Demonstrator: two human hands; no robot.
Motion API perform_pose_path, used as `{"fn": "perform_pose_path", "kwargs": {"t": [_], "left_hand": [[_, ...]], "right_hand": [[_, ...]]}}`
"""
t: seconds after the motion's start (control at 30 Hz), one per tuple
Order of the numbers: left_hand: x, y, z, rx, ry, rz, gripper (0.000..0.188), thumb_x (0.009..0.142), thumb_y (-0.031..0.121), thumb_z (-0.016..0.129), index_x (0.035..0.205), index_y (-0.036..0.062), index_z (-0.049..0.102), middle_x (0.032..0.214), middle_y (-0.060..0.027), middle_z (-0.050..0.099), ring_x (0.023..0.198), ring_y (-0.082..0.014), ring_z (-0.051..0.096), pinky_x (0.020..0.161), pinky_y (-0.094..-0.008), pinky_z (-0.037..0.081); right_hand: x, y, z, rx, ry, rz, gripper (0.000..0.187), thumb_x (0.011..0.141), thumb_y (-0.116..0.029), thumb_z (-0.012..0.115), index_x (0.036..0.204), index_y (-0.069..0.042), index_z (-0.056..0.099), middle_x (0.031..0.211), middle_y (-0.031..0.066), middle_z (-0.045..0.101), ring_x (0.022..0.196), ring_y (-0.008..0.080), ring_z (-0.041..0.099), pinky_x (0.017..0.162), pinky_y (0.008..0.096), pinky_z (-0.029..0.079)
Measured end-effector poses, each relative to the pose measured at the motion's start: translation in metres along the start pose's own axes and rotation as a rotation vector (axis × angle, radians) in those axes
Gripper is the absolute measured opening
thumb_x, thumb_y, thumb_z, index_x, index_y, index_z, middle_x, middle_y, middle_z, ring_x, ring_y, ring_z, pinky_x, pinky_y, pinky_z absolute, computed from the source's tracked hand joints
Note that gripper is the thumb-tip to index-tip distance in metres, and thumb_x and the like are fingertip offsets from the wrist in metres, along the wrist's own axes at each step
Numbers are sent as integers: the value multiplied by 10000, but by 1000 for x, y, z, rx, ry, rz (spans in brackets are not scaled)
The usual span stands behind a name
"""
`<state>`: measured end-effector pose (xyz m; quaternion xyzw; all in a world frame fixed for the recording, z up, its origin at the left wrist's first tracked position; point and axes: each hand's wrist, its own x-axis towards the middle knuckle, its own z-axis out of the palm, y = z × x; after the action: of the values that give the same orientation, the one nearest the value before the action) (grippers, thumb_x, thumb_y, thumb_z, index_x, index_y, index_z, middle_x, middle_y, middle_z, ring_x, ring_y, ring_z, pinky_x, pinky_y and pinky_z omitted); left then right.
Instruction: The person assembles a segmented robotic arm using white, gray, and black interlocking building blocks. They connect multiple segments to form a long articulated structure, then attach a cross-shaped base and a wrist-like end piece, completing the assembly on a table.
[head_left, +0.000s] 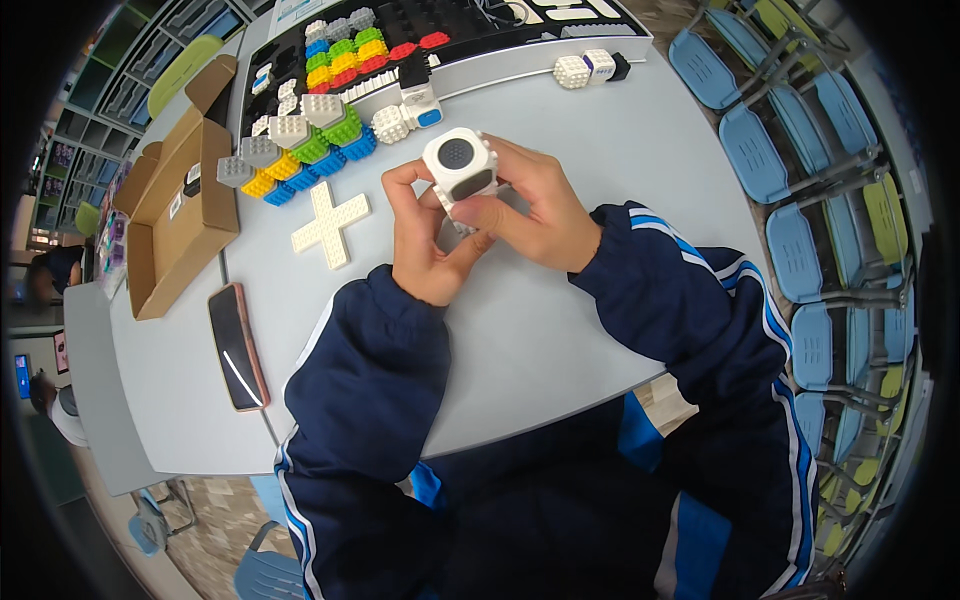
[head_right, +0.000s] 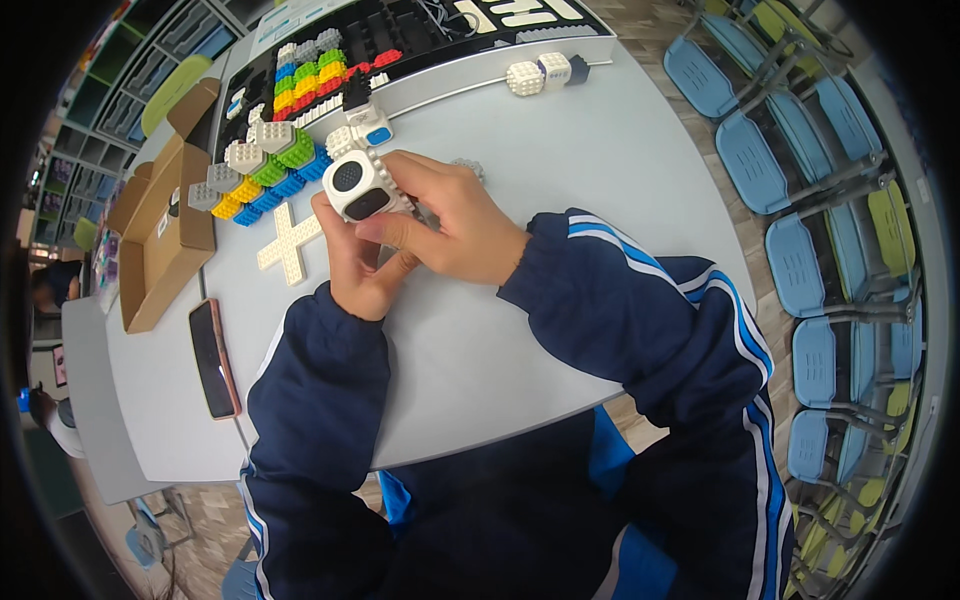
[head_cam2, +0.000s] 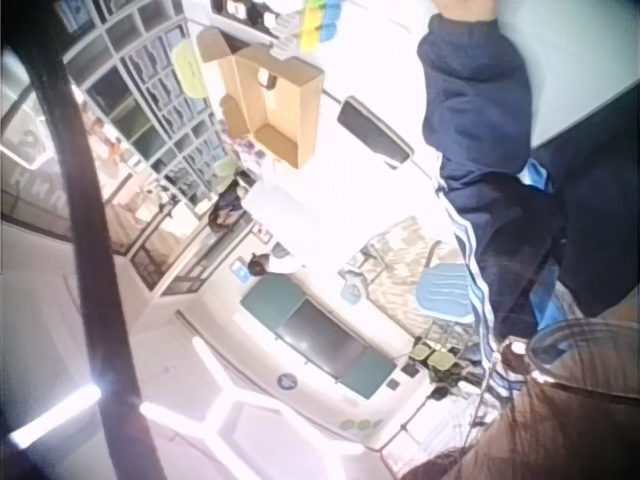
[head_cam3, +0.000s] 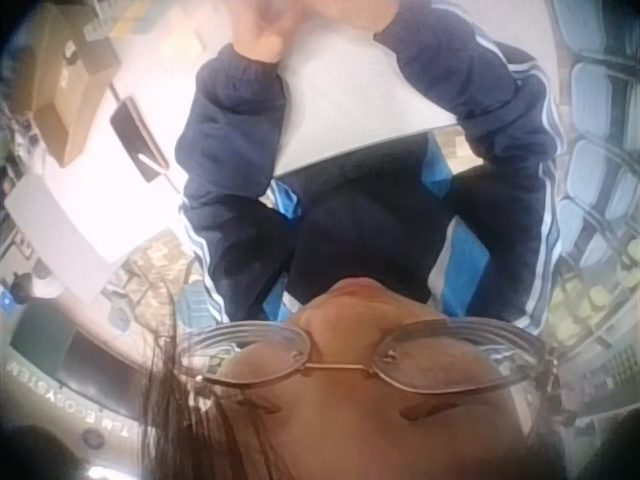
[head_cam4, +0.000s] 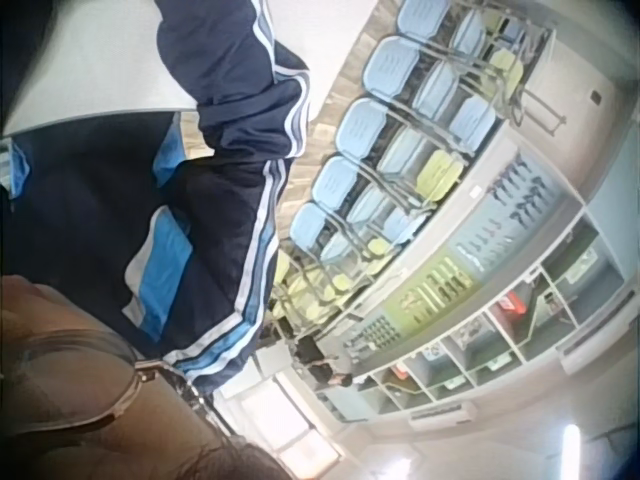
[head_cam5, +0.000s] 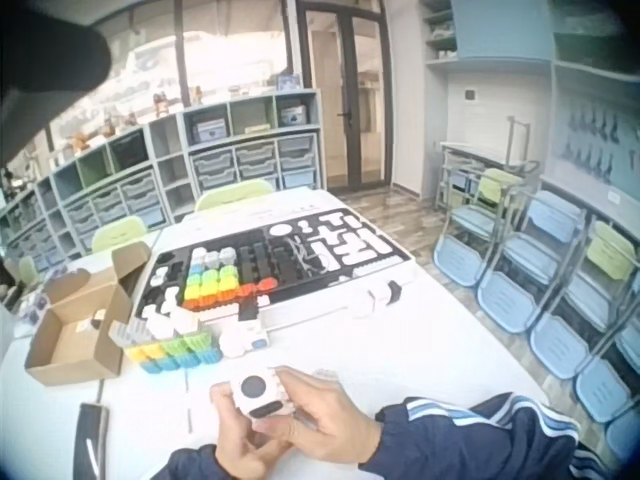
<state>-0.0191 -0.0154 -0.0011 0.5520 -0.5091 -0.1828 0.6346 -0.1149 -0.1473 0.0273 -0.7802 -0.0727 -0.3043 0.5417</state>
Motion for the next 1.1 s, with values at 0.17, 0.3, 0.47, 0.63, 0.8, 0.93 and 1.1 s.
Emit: {"fn": "perform_pose_path", "kwargs": {"t": [0.17, 0.3, 0.47, 0.63, 0.8, 0.93, 1.1], "left_hand": [[-2, -3, 1, -14, 20, -47, 650, 789, -87, 728, 1151, 92, 219, 1216, -193, 565, 1132, -227, 563, 998, -376, 422], [-4, -6, -1, -35, 25, -55, 644, 795, -82, 723, 1150, 91, 214, 1211, -193, 572, 1132, -227, 564, 993, -372, 427], [-2, -5, -1, -4, 24, -29, 633, 795, -82, 706, 1165, 83, 220, 1169, -194, 614, 1108, -243, 603, 968, -361, 455], [-1, -6, -3, 5, 19, -56, 671, 799, -37, 726, 1280, 54, 267, 1150, -178, 638, 1082, -232, 632, 916, -347, 492], [-3, -7, -1, -258, 43, -184, 564, 848, -30, 695, 1292, 46, 355, 1223, -180, 592, 1104, -249, 625, 941, -359, 492], [-1, -12, -6, -421, 42, -237, 514, 884, -16, 650, 1305, 51, 363, 1304, -252, 532, 1206, -339, 567, 966, -434, 495], [0, -15, -12, -547, 184, -247, 448, 936, 50, 589, 1316, 54, 353, 1304, -273, 505, 1204, -390, 559, 961, -492, 505]], "right_hand": [[-4, 9, 6, 57, 34, -34, 319, 891, -200, 694, 1111, 11, 600, 950, 135, 656, 846, 230, 641, 763, 325, 494], [-3, 8, 5, 55, -8, -14, 323, 894, -186, 686, 1132, 12, 595, 958, 135, 659, 856, 218, 641, 767, 324, 496], [-1, -4, 3, 53, -41, 82, 336, 899, -187, 677, 1150, 18, 590, 978, 141, 658, 848, 235, 640, 772, 325, 499], [1, -1, -7, -155, -73, -10, 370, 879, -190, 682, 1180, 2, 589, 1063, 160, 652, 935, 296, 633, 804, 346, 506], [-3, 0, -13, -175, 20, -39, 418, 847, -212, 712, 1214, -38, 614, 1154, 176, 633, 1034, 322, 615, 862, 381, 505], [8, 24, -44, -378, 152, -54, 391, 903, -294, 678, 1188, -28, 639, 1168, 160, 649, 1107, 281, 600, 887, 367, 498], [40, 49, -61, -649, 365, 76, 279, 911, -263, 649, 1083, -48, 691, 1030, 144, 700, 974, 305, 636, 845, 385, 488]]}}
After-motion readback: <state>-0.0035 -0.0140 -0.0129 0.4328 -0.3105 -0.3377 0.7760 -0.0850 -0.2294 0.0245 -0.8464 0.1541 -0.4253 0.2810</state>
